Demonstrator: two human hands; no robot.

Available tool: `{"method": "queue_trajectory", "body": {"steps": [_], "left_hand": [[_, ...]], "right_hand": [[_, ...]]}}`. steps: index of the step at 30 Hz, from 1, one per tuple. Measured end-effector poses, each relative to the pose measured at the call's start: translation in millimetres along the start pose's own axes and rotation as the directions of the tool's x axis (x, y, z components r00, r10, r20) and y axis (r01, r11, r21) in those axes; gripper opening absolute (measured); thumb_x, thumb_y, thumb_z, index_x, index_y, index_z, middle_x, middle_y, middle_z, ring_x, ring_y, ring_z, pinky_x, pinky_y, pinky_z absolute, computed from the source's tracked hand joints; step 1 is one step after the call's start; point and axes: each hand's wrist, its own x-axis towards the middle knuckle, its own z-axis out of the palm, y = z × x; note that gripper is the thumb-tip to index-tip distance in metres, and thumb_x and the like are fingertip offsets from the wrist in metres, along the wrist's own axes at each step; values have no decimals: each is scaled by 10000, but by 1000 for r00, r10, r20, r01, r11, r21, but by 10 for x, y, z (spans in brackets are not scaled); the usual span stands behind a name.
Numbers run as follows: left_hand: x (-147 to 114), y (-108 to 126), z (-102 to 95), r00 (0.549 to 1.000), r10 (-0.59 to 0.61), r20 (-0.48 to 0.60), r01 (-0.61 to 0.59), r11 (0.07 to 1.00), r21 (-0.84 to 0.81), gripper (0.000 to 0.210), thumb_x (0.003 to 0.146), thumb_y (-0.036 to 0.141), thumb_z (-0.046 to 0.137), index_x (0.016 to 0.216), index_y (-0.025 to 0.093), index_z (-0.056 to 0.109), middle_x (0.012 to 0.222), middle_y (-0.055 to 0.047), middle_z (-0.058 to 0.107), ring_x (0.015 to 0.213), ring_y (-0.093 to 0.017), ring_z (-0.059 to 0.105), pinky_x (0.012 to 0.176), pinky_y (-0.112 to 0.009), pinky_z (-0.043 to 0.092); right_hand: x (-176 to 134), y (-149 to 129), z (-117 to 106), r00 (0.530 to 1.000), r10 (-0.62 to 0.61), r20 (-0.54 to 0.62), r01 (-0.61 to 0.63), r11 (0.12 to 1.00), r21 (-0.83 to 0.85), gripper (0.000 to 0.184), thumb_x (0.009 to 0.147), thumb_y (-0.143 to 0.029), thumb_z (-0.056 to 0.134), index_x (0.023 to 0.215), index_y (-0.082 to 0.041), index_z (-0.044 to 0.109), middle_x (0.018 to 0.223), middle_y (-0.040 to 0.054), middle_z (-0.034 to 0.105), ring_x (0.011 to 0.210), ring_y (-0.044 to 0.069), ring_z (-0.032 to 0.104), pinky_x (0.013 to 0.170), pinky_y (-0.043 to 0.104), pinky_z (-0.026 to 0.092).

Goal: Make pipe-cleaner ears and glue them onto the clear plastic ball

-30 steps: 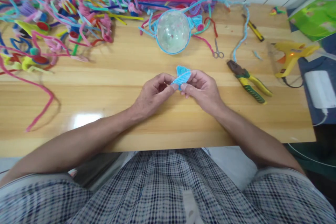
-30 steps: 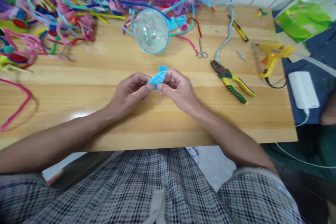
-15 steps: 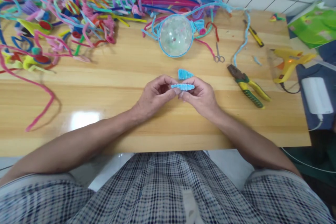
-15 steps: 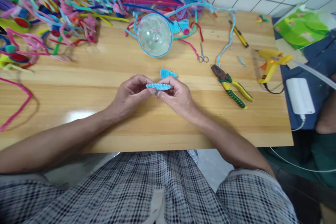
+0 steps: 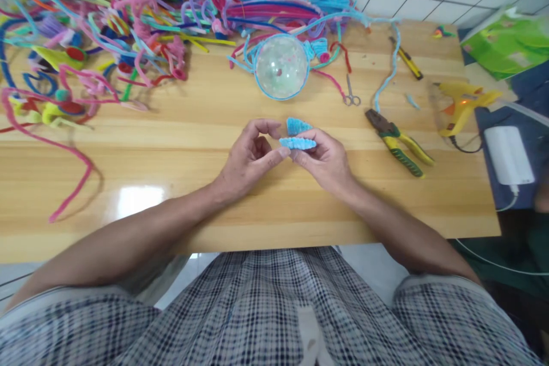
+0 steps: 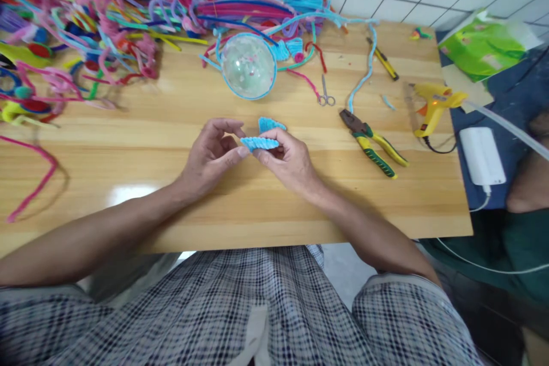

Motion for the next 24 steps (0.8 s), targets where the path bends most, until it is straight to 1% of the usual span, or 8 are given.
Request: {"method": "queue_trajectory", "body": {"steps": [2, 5, 8, 11, 16, 19, 22, 24], "left_hand": [[2, -14, -16, 1000, -1, 20, 0, 999, 33, 569, 846, 599, 1005, 1219, 258, 743, 1095, -27, 763, 676, -93, 517, 603, -257, 435], [0, -42, -31, 999, 3, 54, -6, 999, 52, 464, 915, 605, 948, 1159, 244, 787, 962, -20, 750, 709, -119, 558, 654, -279, 452], [0, -47, -34, 999, 15, 51, -19, 998, 67, 411, 946, 611, 915, 1073, 236, 806, 914, -25, 741, 763, -144, 598, 702, -296, 472], [7, -19, -37, 999, 22, 49, -27, 994, 102, 409, 946, 625, 911, 1006, 234, 809, 897, -33, 739, 789, -159, 611, 713, -304, 477], [13, 0, -49, 999, 20, 46, -25, 991, 133, 419, 950, 635, 903, 962, 229, 801, 841, -26, 706, 756, -152, 585, 684, -298, 452], [15, -33, -48, 999, -7, 48, 2, 995, 96, 431, 937, 641, 914, 1020, 234, 799, 853, -26, 716, 751, -152, 595, 676, -293, 458], [23, -60, -42, 998, -19, 60, 16, 999, 50, 485, 884, 643, 960, 1111, 245, 800, 876, -19, 726, 752, -152, 607, 672, -287, 468], [27, -66, -42, 998, -13, 60, 9, 998, 58, 486, 872, 645, 968, 1087, 241, 802, 866, -13, 716, 753, -150, 597, 672, -284, 465]], "right_hand": [[-10, 5, -12, 999, -33, 6, 33, 998, -51, 354, 901, -534, 943, 998, -250, 756, 893, -11, 747, 783, 157, 649, 750, 312, 552], [-24, 8, -33, 995, -98, 25, 101, 981, -166, 205, 952, -408, 869, 1040, -247, 776, 901, 0, 775, 789, 168, 664, 743, 317, 539], [-23, 3, -51, 986, -161, 47, 168, 951, -259, 108, 957, -317, 806, 1035, -245, 784, 870, -1, 775, 777, 172, 658, 716, 313, 522], [-15, -2, -60, 982, -182, 46, 188, 938, -292, 114, 952, -322, 805, 1033, -245, 787, 876, -2, 784, 765, 169, 655, 703, 310, 517], [-15, -1, -64, 982, -186, 45, 191, 936, -296, 143, 950, -362, 818, 1031, -246, 793, 864, -7, 776, 735, 160, 643, 677, 304, 503], [-22, -12, -67, 985, -168, 34, 171, 941, -291, 118, 958, -348, 803, 1022, -250, 792, 861, -5, 773, 749, 165, 646, 691, 310, 508], [-26, -31, -68, 988, -152, 19, 151, 949, -278, 100, 972, -336, 788, 1024, -250, 790, 859, -1, 773, 769, 172, 655, 712, 318, 518], [-27, -38, -65, 987, -157, 12, 155, 949, -274, 99, 968, -333, 796, 1020, -249, 788, 852, -7, 766, 751, 164, 647, 707, 314, 513]]}}
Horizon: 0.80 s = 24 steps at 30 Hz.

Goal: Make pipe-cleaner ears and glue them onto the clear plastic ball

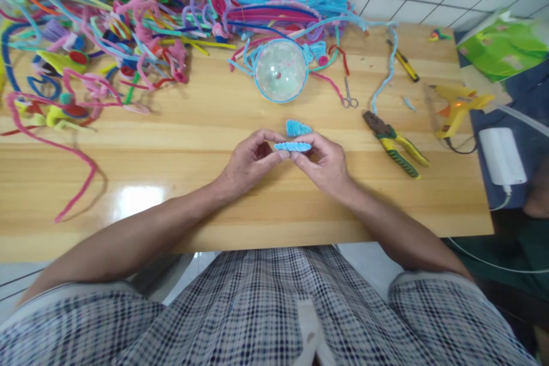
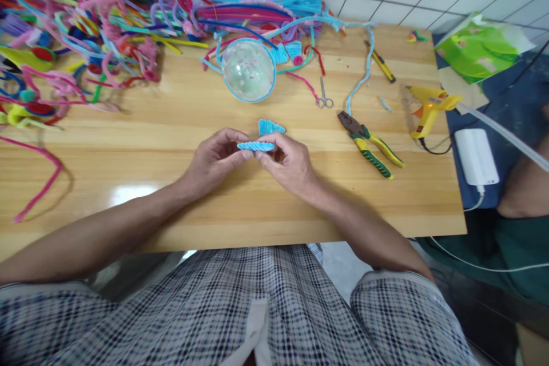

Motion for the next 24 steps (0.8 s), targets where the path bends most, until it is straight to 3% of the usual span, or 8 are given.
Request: {"method": "queue_trajectory", "body": {"steps": [4, 8, 12, 16, 18, 24], "left_hand": [[-4, -1, 2, 1000, -2, 6, 2, 1000, 13, 457, 914, 642, 934, 1044, 232, 781, 877, -11, 707, 741, -137, 570, 675, -283, 449], [-1, 14, 13, 998, -5, -68, 3, 1000, -26, 531, 890, 654, 951, 1141, 251, 713, 1048, -16, 732, 670, -99, 510, 599, -269, 406], [25, 92, -4, 994, 30, -102, -31, 999, -8, 504, 923, 680, 911, 1021, 247, 674, 866, 20, 641, 672, -116, 492, 609, -280, 412], [21, 175, -14, 999, 8, -50, -7, 1000, 17, 487, 995, 695, 825, 900, 235, 695, 706, 35, 552, 664, -136, 469, 647, -302, 430], [1, 191, 0, 1000, 2, -9, -2, 1000, 20, 495, 987, 697, 831, 878, 230, 707, 674, 43, 530, 634, -128, 436, 634, -296, 420], [-64, 192, 58, 1000, 18, 22, -20, 996, 82, 520, 982, 697, 828, 853, 206, 716, 746, 8, 630, 700, -137, 515, 666, -279, 454]], "right_hand": [[-5, 3, 15, 1000, -7, 8, 7, 1000, -1, 106, 961, -340, 806, 1011, -249, 784, 847, -16, 758, 731, 157, 631, 701, 312, 501], [-8, 34, 16, 1000, 30, -4, -30, 999, -13, 123, 971, -353, 794, 1036, -250, 779, 884, -3, 772, 780, 174, 651, 735, 328, 517], [24, 74, -34, 1000, 27, -1, -27, 998, -54, 138, 979, -358, 786, 1068, -254, 772, 882, -8, 760, 760, 171, 652, 733, 333, 532], [47, 25, -105, 985, -136, -104, 106, 962, -253, 168, 941, -348, 849, 1086, -283, 796, 998, 36, 776, 759, 186, 620, 746, 374, 559], [38, -41, -113, 967, -211, -140, 168, 948, -269, 132, 955, -339, 847, 1065, -287, 797, 1032, 48, 779, 746, 184, 605, 745, 386, 563], [2, -178, -19, 974, -228, 11, 227, 960, -162, 51, 999, -280, 764, 949, -269, 764, 847, 6, 777, 700, 165, 631, 666, 343, 528]]}}
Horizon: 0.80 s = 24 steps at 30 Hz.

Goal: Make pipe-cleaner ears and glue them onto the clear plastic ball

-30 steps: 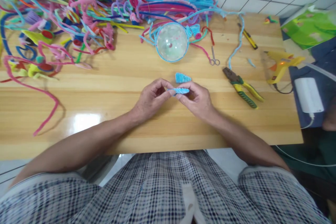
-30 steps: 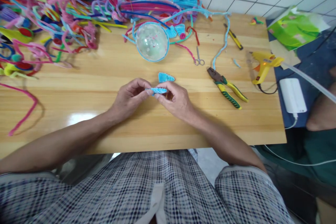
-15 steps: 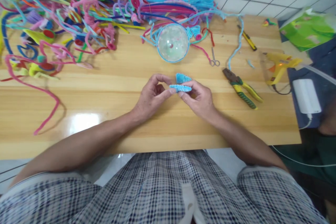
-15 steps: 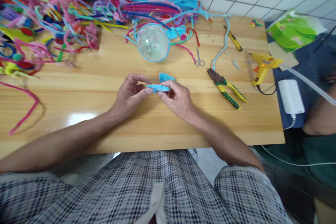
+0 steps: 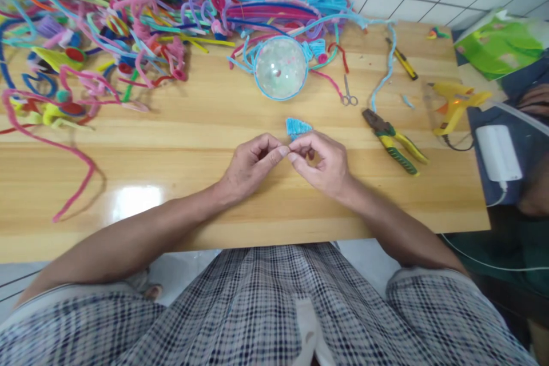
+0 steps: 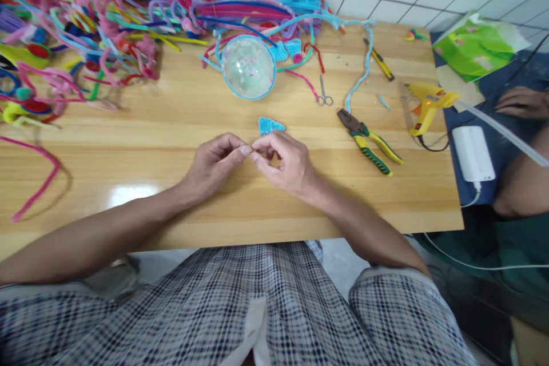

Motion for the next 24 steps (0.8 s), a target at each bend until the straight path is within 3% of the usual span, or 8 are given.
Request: {"method": "queue_trajectory", "body": {"steps": [9, 14, 19, 24], "left_hand": [[-29, 2, -2, 995, 87, 45, -92, 990, 111, 489, 1051, 626, 777, 833, 192, 718, 708, 15, 635, 632, -114, 483, 608, -257, 425], [-50, 15, 7, 995, 50, 81, -60, 990, 131, 518, 1070, 658, 729, 856, 186, 721, 749, 3, 675, 671, -118, 522, 641, -247, 462], [-46, -12, 1, 998, 50, 47, -56, 989, 140, 495, 1068, 636, 740, 857, 189, 708, 726, 16, 635, 657, -116, 501, 625, -242, 453], [-56, -18, 5, 995, 78, 60, -87, 981, 174, 479, 1087, 604, 720, 860, 182, 725, 727, 7, 665, 649, -113, 506, 621, -239, 452]], "right_hand": [[-22, 47, 3, 994, -112, 6, 112, 992, -53, 175, 951, -125, 681, 847, -261, 719, 747, -12, 726, 672, 156, 643, 648, 325, 526], [-17, 77, 15, 985, -169, -22, 167, 983, -73, 197, 861, -60, 650, 811, -247, 687, 741, -29, 727, 653, 133, 634, 637, 288, 518], [-12, 39, 12, 996, -89, -7, 89, 995, -41, 134, 948, -135, 704, 864, -236, 731, 757, -18, 751, 670, 135, 665, 650, 280, 550], [-31, 45, 34, 995, -97, -20, 95, 993, -73, 163, 926, -123, 693, 815, -242, 700, 715, -31, 723, 633, 129, 631, 630, 277, 541]]}}
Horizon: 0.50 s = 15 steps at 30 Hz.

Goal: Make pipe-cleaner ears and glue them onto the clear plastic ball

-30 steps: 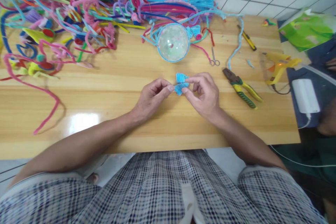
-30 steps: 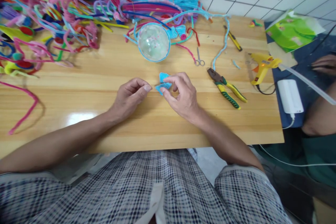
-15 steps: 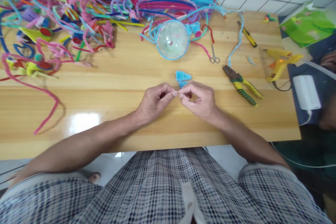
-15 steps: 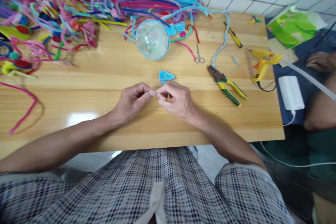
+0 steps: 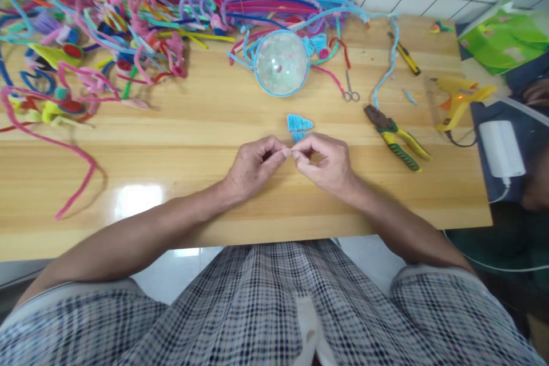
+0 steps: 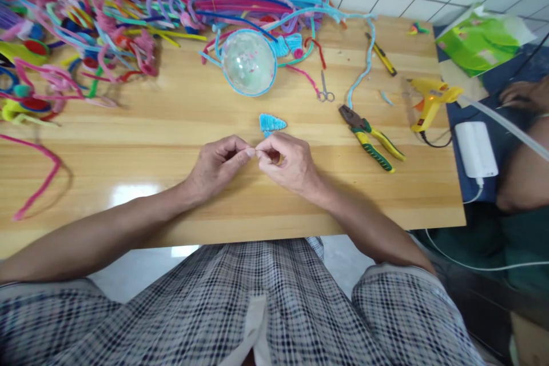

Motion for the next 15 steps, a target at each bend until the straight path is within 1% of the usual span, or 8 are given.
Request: {"method": "queue_trajectory", "body": {"steps": [5, 10, 13, 15], "left_hand": [[-4, 32, 10, 1000, -19, 13, 20, 999, -46, 510, 1069, 640, 735, 846, 181, 716, 714, 19, 638, 642, -106, 482, 609, -232, 437], [13, 41, -3, 997, -78, 23, 80, 988, -130, 520, 1037, 657, 782, 822, 197, 671, 687, 39, 576, 625, -106, 454, 610, -248, 437], [18, 24, -9, 996, -87, 28, 91, 985, -146, 509, 1044, 639, 781, 818, 202, 654, 668, 52, 547, 607, -101, 432, 613, -250, 439], [14, 13, -3, 997, -77, 20, 79, 988, -131, 530, 1041, 661, 773, 809, 200, 652, 682, 43, 571, 613, -102, 441, 615, -250, 442]], "right_hand": [[-13, 15, 17, 1000, -14, -24, 14, 1000, 9, 179, 871, -69, 672, 815, -239, 677, 728, -36, 729, 640, 124, 642, 634, 264, 523], [-14, -6, -11, 996, 84, 10, -85, 995, 44, 147, 968, -162, 677, 839, -230, 697, 736, -23, 734, 654, 126, 649, 628, 268, 497], [-11, -12, -14, 997, 81, 18, -82, 995, 50, 140, 989, -191, 693, 856, -229, 717, 750, -17, 751, 657, 127, 650, 635, 272, 503], [-7, -13, -8, 998, 62, 9, -62, 998, 32, 142, 963, -156, 691, 845, -233, 710, 741, -24, 746, 649, 125, 640, 630, 270, 500]]}}
